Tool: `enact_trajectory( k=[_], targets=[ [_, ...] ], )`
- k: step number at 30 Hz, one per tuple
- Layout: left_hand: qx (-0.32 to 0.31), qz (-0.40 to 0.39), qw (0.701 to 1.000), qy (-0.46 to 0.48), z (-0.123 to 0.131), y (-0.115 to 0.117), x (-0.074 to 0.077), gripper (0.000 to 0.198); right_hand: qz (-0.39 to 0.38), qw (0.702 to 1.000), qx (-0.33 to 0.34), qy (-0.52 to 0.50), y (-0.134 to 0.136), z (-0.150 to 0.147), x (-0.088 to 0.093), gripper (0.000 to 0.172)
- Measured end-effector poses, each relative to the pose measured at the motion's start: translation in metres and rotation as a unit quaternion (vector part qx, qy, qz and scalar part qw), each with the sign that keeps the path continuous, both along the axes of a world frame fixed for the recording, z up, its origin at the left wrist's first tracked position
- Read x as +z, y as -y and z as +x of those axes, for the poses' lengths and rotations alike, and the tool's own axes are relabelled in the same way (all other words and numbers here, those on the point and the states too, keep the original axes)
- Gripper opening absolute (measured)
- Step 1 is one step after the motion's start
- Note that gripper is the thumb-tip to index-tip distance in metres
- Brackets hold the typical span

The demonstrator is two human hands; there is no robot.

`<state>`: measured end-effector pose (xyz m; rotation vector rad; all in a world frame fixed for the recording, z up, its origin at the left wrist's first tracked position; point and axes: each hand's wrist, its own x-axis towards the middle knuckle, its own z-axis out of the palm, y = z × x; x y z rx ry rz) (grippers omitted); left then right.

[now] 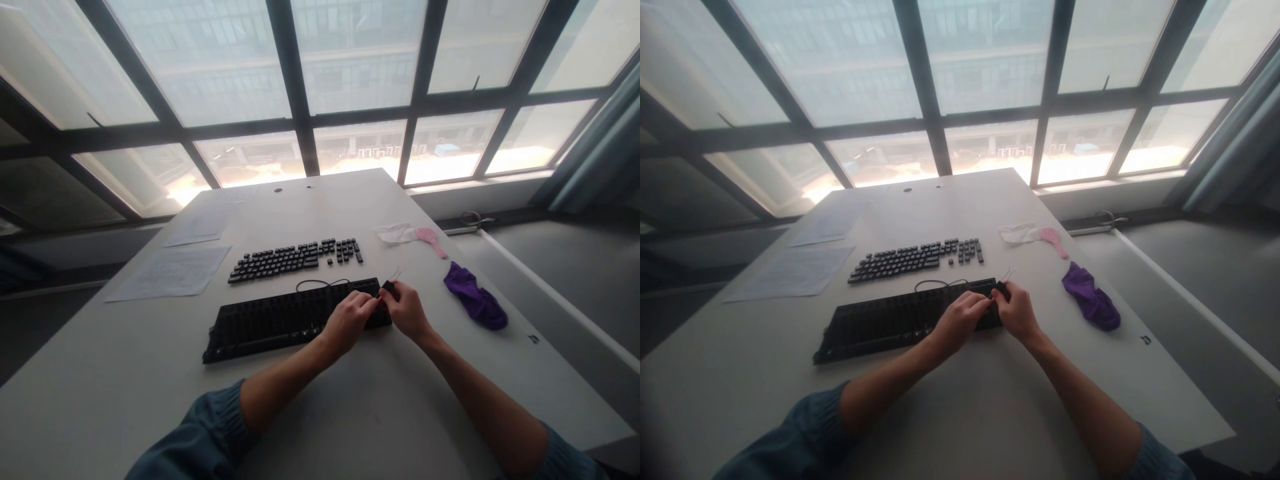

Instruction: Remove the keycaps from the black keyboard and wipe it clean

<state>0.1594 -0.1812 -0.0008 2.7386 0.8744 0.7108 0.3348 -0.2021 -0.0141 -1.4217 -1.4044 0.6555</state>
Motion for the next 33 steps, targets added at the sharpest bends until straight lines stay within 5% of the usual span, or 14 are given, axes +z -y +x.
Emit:
enact_trajectory(
  k=[13, 19, 24, 33],
  targets=[
    [-0.011, -0.164, 0.976, 0.143, 0.003, -0.002, -0.008, 0.022, 0.016, 0.999, 0.020, 0.019, 0.003, -0.004, 0.003, 0.018],
    [-0.004, -0.176, 0.972, 0.158, 0.004, -0.003, -0.009, 0.018, -0.029, 0.994, 0.038, -0.100, -0.002, -0.002, 0.000, 0.022],
    [-0.033, -0.176, 0.972, 0.152, 0.002, -0.001, 0.001, 0.017, -0.118, 0.960, 0.061, -0.244, -0.007, 0.002, -0.001, 0.033],
    [-0.039, -0.186, 0.957, 0.220, 0.002, -0.002, 0.000, 0.016, -0.084, 0.967, 0.115, -0.213, -0.005, 0.005, 0.004, 0.032]
  ],
)
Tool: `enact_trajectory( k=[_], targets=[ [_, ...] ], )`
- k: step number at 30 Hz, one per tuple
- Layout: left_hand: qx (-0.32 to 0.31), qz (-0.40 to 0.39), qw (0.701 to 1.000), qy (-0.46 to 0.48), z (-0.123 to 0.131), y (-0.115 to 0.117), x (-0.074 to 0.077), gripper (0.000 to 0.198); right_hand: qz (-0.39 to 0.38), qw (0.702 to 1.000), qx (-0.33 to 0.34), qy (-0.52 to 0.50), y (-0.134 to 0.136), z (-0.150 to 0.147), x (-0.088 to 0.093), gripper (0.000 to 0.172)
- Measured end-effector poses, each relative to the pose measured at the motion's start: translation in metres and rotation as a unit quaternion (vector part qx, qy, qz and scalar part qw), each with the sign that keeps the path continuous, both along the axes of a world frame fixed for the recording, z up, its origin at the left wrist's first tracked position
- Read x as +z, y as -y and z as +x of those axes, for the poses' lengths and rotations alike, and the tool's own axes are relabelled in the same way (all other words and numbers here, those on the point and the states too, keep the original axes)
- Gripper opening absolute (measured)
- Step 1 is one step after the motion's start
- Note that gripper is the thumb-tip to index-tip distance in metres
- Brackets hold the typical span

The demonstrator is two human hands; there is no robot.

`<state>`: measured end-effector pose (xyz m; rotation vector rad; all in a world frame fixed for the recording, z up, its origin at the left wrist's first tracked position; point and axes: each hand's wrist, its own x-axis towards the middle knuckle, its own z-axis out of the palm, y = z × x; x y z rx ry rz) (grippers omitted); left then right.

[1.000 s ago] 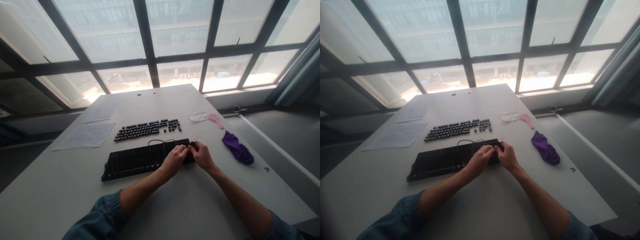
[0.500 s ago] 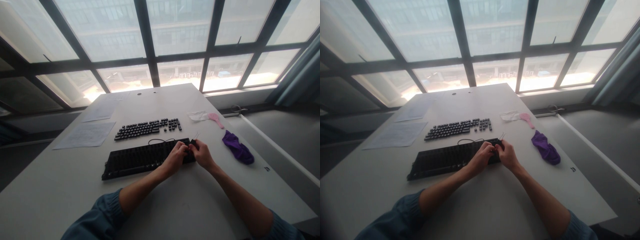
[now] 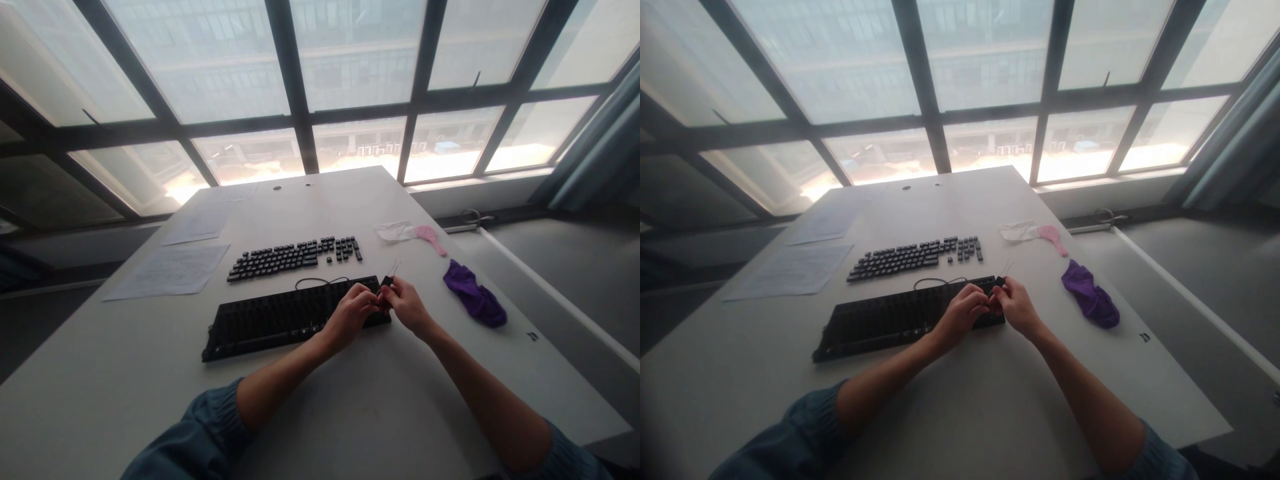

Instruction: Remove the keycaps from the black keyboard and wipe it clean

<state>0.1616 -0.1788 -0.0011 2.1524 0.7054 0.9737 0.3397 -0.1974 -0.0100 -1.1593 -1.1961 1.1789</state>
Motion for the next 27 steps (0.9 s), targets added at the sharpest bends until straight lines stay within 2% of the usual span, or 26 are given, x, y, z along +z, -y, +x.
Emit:
enact_trajectory(
  k=[9, 15, 22, 27],
  targets=[
    [0.059, 0.029, 0.997, 0.026, 0.000, 0.002, -0.001, 0.017, 0.049, 0.998, -0.037, -0.030, 0.008, -0.012, 0.009, 0.032],
    [0.107, 0.052, 0.992, 0.037, 0.000, 0.004, -0.001, 0.016, 0.033, 0.997, -0.064, -0.012, 0.015, -0.022, 0.015, 0.034],
    [0.095, 0.040, 0.992, 0.072, -0.002, 0.000, -0.007, 0.017, 0.043, 0.994, -0.103, -0.015, 0.018, -0.026, 0.014, 0.032],
    [0.097, -0.014, 0.988, 0.116, 0.001, -0.003, -0.008, 0.022, 0.076, 0.992, -0.097, -0.003, 0.017, -0.025, 0.015, 0.027]
  ],
)
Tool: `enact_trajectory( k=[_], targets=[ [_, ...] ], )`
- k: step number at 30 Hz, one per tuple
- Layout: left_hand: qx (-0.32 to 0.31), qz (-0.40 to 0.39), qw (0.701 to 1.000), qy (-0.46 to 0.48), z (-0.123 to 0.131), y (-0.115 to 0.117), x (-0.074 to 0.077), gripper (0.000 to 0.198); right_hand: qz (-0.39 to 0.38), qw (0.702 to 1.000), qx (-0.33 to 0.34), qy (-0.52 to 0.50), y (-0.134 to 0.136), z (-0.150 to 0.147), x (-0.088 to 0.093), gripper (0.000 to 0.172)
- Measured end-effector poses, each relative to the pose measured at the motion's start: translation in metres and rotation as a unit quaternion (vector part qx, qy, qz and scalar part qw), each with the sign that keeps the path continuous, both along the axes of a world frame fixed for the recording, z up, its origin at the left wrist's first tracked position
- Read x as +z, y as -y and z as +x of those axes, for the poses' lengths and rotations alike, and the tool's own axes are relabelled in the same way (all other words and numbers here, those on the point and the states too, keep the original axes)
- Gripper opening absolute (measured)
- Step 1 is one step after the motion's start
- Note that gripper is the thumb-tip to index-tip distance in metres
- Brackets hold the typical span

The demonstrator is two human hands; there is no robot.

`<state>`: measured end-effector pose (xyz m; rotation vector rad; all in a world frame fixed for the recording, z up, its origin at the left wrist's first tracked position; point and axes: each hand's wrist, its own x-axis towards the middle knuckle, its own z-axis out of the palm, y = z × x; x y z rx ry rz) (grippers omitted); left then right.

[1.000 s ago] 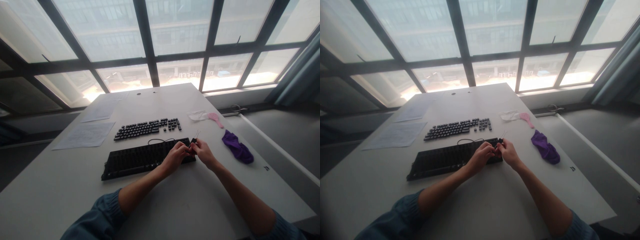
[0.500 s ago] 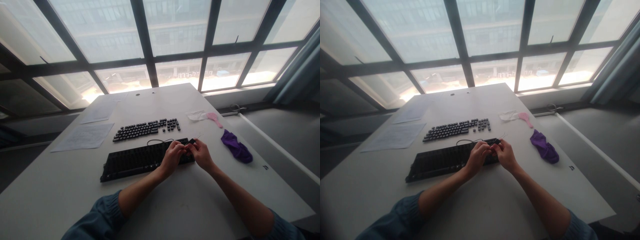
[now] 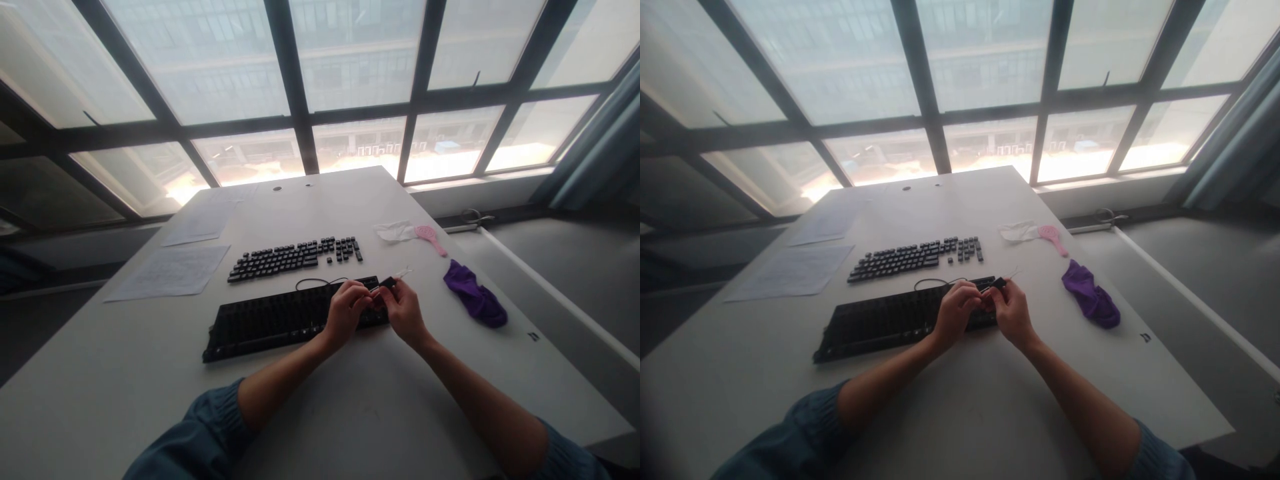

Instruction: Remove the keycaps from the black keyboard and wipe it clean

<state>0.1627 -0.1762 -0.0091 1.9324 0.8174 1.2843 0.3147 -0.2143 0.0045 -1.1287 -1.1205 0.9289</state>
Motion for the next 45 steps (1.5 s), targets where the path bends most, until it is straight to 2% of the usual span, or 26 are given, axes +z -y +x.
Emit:
enact_trajectory(
  k=[2, 6, 11, 15, 19, 23, 26, 29, 32, 35, 37, 39, 42, 45],
  targets=[
    [-0.002, -0.043, 0.999, 0.016, 0.001, 0.000, -0.001, 0.020, 0.015, 0.999, -0.013, 0.030, 0.000, 0.001, -0.001, 0.026],
    [-0.021, -0.127, 0.990, 0.060, 0.003, -0.002, -0.005, 0.038, 0.045, 0.993, -0.052, 0.096, 0.001, 0.003, -0.008, 0.022],
    [-0.029, -0.152, 0.986, 0.068, 0.002, -0.004, -0.005, 0.032, 0.083, 0.981, -0.035, 0.170, -0.002, 0.007, -0.015, 0.016],
    [-0.053, -0.150, 0.985, 0.064, 0.001, -0.005, -0.005, 0.031, 0.077, 0.976, -0.048, 0.200, -0.003, 0.009, -0.012, 0.015],
    [-0.089, -0.123, 0.988, 0.029, 0.000, -0.005, 0.000, 0.029, 0.031, 0.988, -0.074, 0.133, -0.002, 0.009, -0.006, 0.020],
    [-0.070, -0.013, 0.994, -0.088, -0.002, -0.005, 0.010, 0.013, 0.001, 0.995, -0.058, 0.082, -0.003, 0.009, -0.004, 0.023],
    [-0.065, 0.050, 0.984, -0.161, -0.003, -0.003, 0.012, 0.014, -0.007, 0.996, -0.045, 0.083, -0.004, 0.008, -0.006, 0.024],
    [-0.056, 0.064, 0.978, -0.190, -0.003, 0.002, 0.011, 0.016, -0.024, 0.994, -0.045, 0.096, -0.006, 0.008, -0.009, 0.026],
    [-0.050, 0.042, 0.983, -0.173, -0.005, 0.000, 0.017, 0.015, -0.043, 0.994, -0.058, 0.083, -0.009, 0.011, -0.012, 0.031],
    [0.001, 0.030, 0.984, -0.173, -0.009, -0.025, 0.030, 0.014, -0.045, 0.995, -0.075, 0.056, -0.012, 0.016, -0.014, 0.035],
    [0.061, 0.056, 0.977, -0.198, -0.009, -0.056, 0.038, 0.017, -0.042, 0.995, -0.077, 0.051, -0.013, 0.017, -0.014, 0.036],
    [0.093, 0.090, 0.960, -0.247, -0.007, -0.089, 0.041, 0.018, -0.040, 0.995, -0.073, 0.048, -0.013, 0.016, -0.013, 0.035],
    [0.112, 0.099, 0.934, -0.326, -0.001, -0.127, 0.035, 0.010, -0.040, 0.996, -0.066, 0.043, -0.012, 0.015, -0.012, 0.034],
    [0.105, 0.108, 0.917, -0.368, 0.003, -0.143, 0.020, 0.007, -0.035, 0.996, -0.068, 0.041, -0.012, 0.017, -0.009, 0.031]
  ],
)
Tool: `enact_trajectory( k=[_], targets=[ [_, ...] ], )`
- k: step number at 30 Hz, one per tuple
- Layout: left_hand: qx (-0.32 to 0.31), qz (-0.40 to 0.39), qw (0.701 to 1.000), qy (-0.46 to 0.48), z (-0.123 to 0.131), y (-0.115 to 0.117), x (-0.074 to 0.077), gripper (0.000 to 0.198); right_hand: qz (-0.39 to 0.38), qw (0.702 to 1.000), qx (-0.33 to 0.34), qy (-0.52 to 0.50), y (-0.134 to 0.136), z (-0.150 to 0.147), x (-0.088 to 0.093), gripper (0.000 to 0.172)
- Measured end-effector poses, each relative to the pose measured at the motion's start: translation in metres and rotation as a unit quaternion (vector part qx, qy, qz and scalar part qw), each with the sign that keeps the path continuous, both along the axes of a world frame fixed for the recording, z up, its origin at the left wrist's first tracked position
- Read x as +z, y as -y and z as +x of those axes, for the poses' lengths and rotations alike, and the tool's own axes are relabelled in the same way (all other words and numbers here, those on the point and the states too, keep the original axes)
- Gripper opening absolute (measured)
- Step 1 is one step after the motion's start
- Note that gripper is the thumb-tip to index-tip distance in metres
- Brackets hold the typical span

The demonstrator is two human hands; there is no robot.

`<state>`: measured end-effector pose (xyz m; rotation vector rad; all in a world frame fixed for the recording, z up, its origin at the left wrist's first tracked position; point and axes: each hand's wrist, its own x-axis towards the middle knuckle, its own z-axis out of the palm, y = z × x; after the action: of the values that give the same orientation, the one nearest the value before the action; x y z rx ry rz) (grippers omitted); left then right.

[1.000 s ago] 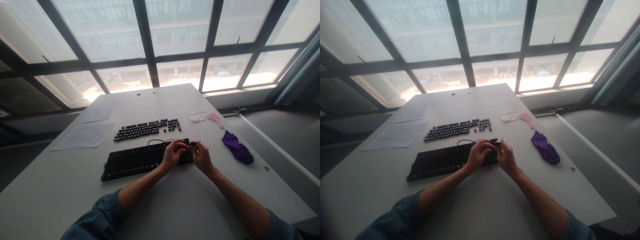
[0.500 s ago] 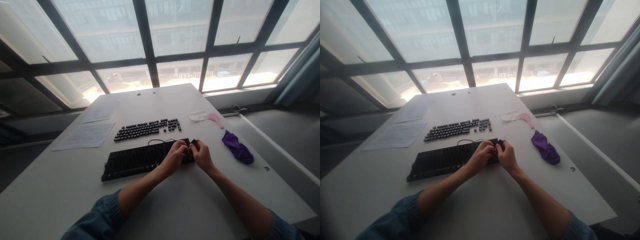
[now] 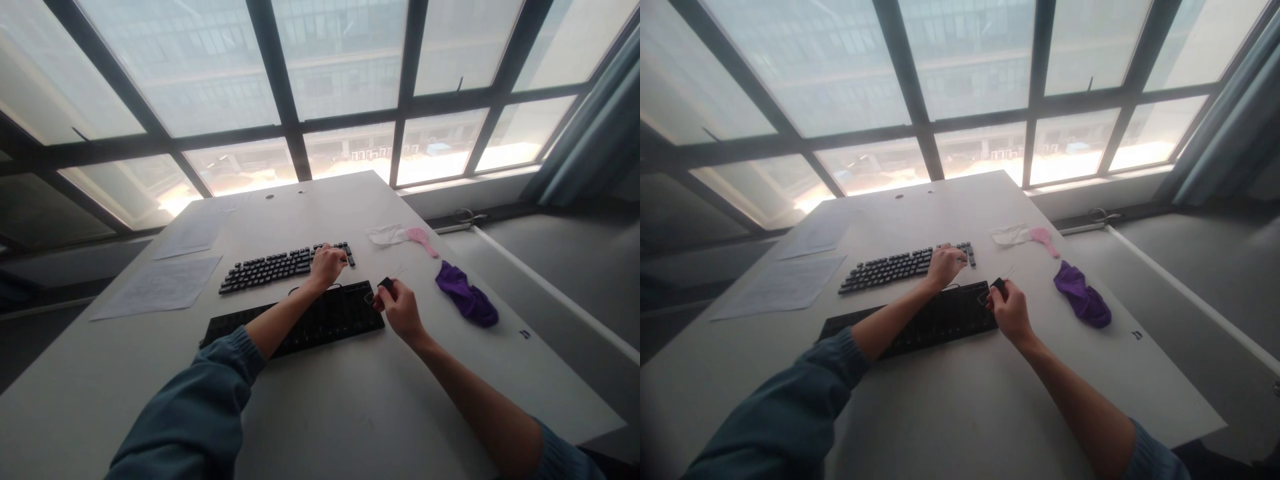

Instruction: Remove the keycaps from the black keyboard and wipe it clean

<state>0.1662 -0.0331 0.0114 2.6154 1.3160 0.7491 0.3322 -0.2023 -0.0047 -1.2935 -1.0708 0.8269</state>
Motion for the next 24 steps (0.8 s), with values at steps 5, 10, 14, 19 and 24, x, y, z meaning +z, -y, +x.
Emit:
enact_trajectory(
  k=[5, 10, 14, 19, 24],
  targets=[
    [0.003, 0.010, 0.999, -0.034, -0.002, -0.004, -0.016, 0.003, 0.012, 1.000, -0.003, 0.002, -0.001, 0.003, 0.003, 0.026],
    [-0.004, 0.025, 0.999, -0.032, -0.003, -0.007, -0.019, 0.006, 0.011, 1.000, 0.010, -0.006, 0.000, 0.002, 0.001, 0.027],
    [0.008, 0.024, 0.999, -0.042, -0.002, -0.008, -0.020, 0.007, 0.015, 1.000, 0.009, -0.010, 0.000, 0.002, 0.002, 0.029],
    [0.031, 0.028, 0.999, -0.027, -0.003, -0.009, -0.024, 0.003, 0.019, 1.000, 0.014, -0.005, 0.000, 0.003, 0.001, 0.030],
    [0.035, 0.010, 0.999, 0.005, -0.005, -0.010, -0.017, 0.012, 0.020, 1.000, 0.019, -0.004, -0.002, 0.004, -0.002, 0.029]
  ],
)
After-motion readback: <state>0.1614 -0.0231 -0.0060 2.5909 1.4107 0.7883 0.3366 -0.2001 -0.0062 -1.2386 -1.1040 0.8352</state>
